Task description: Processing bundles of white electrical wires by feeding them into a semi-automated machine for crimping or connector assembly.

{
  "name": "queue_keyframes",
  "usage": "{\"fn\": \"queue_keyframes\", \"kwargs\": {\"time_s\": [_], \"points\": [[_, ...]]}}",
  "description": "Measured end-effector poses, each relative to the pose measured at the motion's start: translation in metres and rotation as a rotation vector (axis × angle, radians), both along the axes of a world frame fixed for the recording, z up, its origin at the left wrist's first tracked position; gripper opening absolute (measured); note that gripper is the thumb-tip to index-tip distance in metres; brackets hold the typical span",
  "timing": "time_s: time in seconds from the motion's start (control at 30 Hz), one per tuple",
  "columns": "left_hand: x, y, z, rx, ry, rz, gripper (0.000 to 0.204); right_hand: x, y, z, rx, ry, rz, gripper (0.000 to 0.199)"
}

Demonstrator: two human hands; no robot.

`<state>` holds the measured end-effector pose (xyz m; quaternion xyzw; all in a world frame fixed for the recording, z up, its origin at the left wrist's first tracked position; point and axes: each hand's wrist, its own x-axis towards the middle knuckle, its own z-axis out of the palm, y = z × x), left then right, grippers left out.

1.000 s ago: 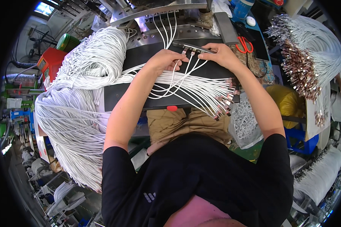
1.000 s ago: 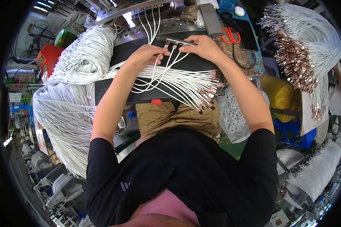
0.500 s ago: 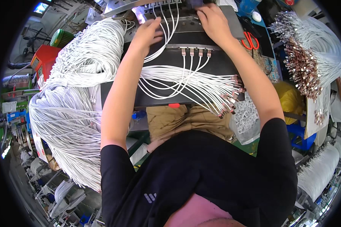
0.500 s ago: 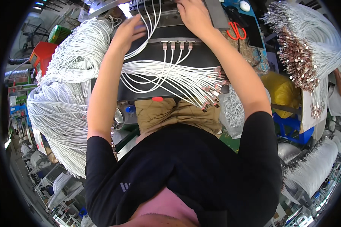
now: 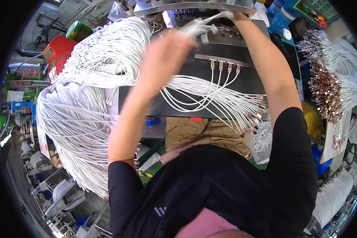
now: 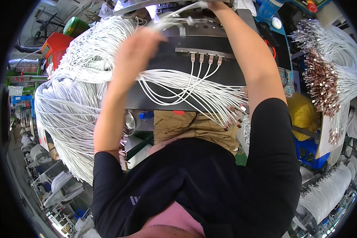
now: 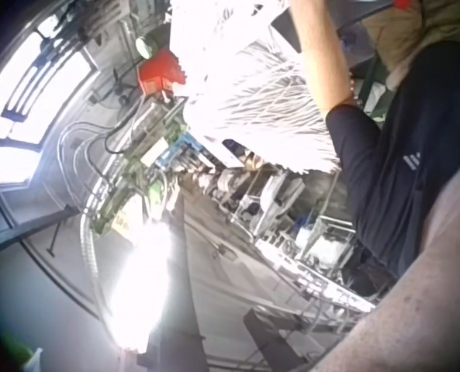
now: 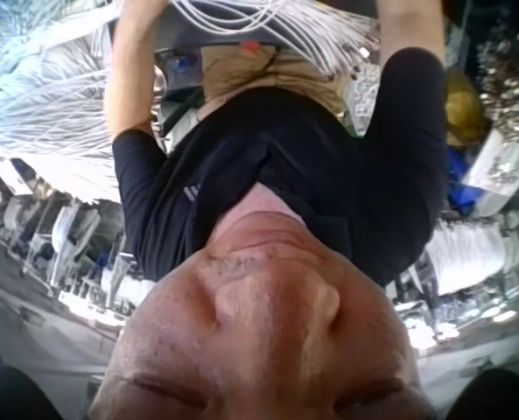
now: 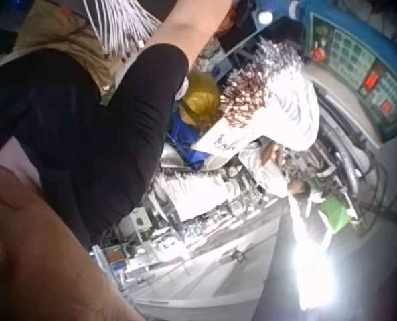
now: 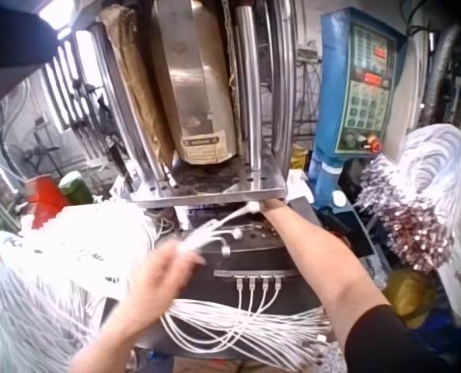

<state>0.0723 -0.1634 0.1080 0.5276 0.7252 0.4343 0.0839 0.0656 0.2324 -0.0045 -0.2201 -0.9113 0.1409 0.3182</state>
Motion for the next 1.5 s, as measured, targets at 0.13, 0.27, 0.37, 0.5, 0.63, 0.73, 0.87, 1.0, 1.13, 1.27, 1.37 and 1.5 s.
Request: {"fn": "queue_keyframes", "kwargs": {"time_s": [0.13, 0.27, 0.37, 0.5, 0.63, 0.73, 0.87, 1.0, 1.13, 1.27, 1.37, 1.5], "points": [[-0.103, -0.076, 0.040, 0.177, 0.033, 0.674, 0.050, 0.020, -0.027, 0.003, -0.030, 0.014, 0.059, 0.042], [-0.116, -0.101, 0.036, -0.636, 0.154, 1.022, 0.067, 0.083, -0.083, 0.008, -0.182, 0.014, 0.107, 0.044], [-0.045, -0.049, -0.002, -0.181, 0.183, 0.632, 0.043, 0.134, -0.124, 0.011, 0.042, 0.009, 0.130, 0.042], [0.073, 0.005, -0.069, 0.084, 0.454, -0.187, 0.023, 0.200, -0.147, 0.033, 0.099, -0.129, 0.066, 0.032], [0.111, 0.015, -0.093, 0.042, 0.478, -0.198, 0.028, 0.258, -0.153, 0.042, -0.185, -0.476, 0.182, 0.037], [0.109, 0.020, -0.086, -0.033, 0.434, -0.203, 0.028, 0.261, -0.152, 0.031, -0.160, -0.361, 0.218, 0.035], [0.093, 0.028, -0.075, -0.003, 0.359, -0.034, 0.030, 0.224, -0.146, 0.017, -0.287, -0.104, 0.268, 0.028], [0.068, 0.026, -0.071, -0.126, 0.442, 0.031, 0.017, 0.171, -0.131, 0.016, -0.278, 0.051, 0.318, 0.029], [0.035, 0.040, -0.061, -0.172, 0.430, 0.134, 0.029, 0.104, -0.081, 0.011, -0.204, 0.119, 0.212, 0.038], [0.002, 0.105, -0.057, -0.102, 0.584, 0.077, 0.036, 0.040, -0.018, -0.002, -0.082, 0.285, 0.179, 0.042], [-0.012, 0.136, -0.064, -0.117, 0.628, 0.067, 0.039, 0.016, 0.010, -0.012, -0.054, 0.271, 0.123, 0.041], [-0.027, 0.144, -0.068, -0.298, 0.534, 0.163, 0.039, 0.002, 0.019, -0.013, -0.005, 0.280, 0.095, 0.040]]}}
